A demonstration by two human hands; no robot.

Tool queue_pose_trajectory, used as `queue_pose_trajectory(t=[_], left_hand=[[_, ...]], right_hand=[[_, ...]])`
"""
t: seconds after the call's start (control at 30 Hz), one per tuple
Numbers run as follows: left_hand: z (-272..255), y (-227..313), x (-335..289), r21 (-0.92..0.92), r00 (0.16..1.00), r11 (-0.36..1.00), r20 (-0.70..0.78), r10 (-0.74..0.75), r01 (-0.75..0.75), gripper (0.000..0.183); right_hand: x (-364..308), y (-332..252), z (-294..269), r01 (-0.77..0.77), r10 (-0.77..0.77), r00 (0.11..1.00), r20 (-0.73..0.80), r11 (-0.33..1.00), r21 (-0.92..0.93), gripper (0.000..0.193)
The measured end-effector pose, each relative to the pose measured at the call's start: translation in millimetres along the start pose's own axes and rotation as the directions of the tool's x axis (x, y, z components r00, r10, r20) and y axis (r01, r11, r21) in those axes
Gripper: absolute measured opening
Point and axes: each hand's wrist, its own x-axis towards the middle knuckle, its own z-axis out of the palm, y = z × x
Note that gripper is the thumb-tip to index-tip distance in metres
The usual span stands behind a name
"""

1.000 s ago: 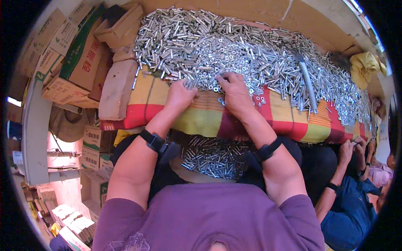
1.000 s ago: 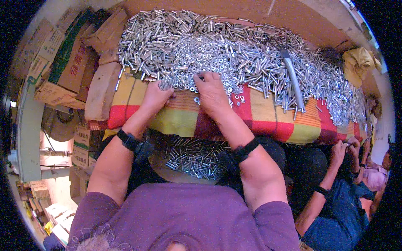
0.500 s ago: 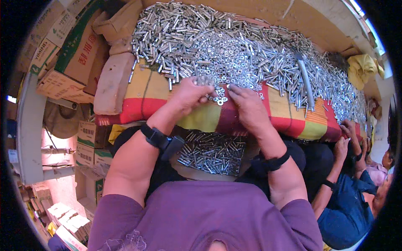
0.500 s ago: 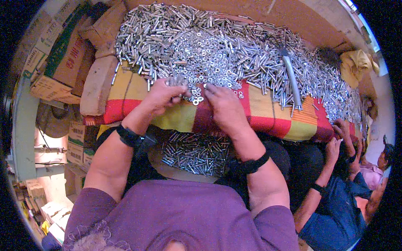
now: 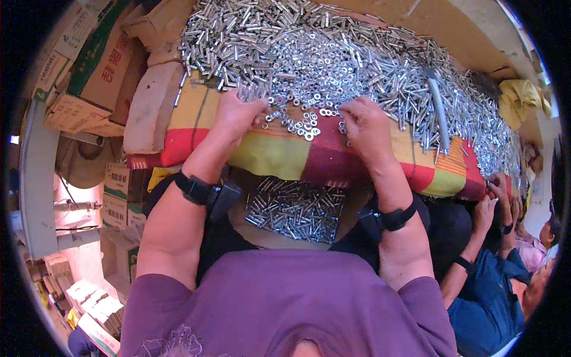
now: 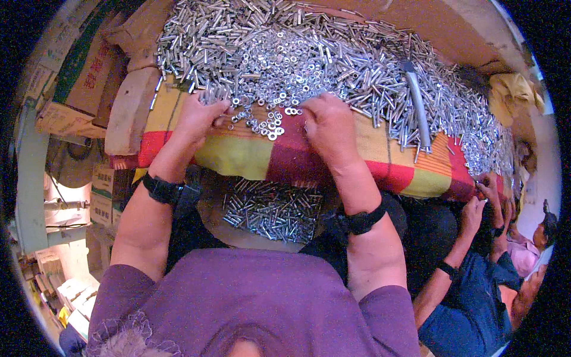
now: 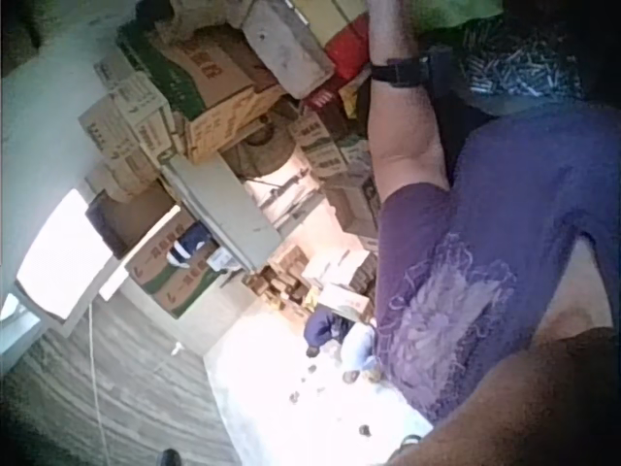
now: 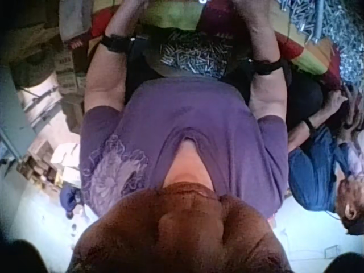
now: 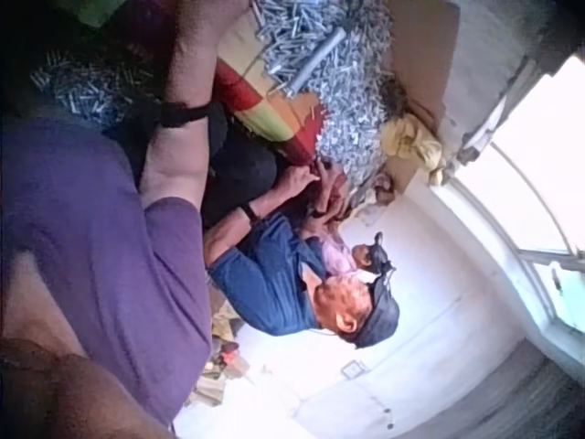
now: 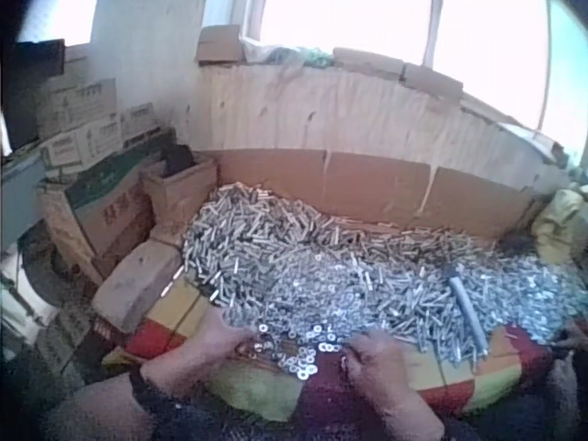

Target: Assembling bolts by sliding washers and other components onto them.

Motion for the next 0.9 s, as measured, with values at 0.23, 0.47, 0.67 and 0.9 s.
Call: queue_pose_trajectory(t=[0.23, 0.47, 0.67, 0.9], left_hand=[[14.3, -7.4, -25.7, 0.068, 0.987, 0.993, 0.124, -0.101, 0.093, 0.007], [23.1, -6.9, -34.8, 0.156, 0.987, 0.988, 0.154, -0.04, 0.015, 0.01], [19.7, -15.3, -33.0, 0.056, 0.984, 0.998, 0.179, -0.022, 0.013, 0.011], [23.2, -15.6, -34.2, 0.251, 0.985, 0.963, 0.165, 0.056, -0.097, 0.011]], right_hand=[[-12.8, -23.8, 19.1, -0.063, 0.085, 0.965, 0.246, 0.993, -0.095, 0.01], [-10.2, -32.4, 19.3, -0.09, 0.1, 0.962, 0.253, 0.995, -0.05, 0.012], [-13.1, -26.8, 31.4, -0.052, 0.055, 0.948, 0.314, 0.998, -0.018, 0.013], [-11.6, -32.2, 31.0, -0.055, 0.067, 0.948, 0.311, 0.997, -0.047, 0.012]])
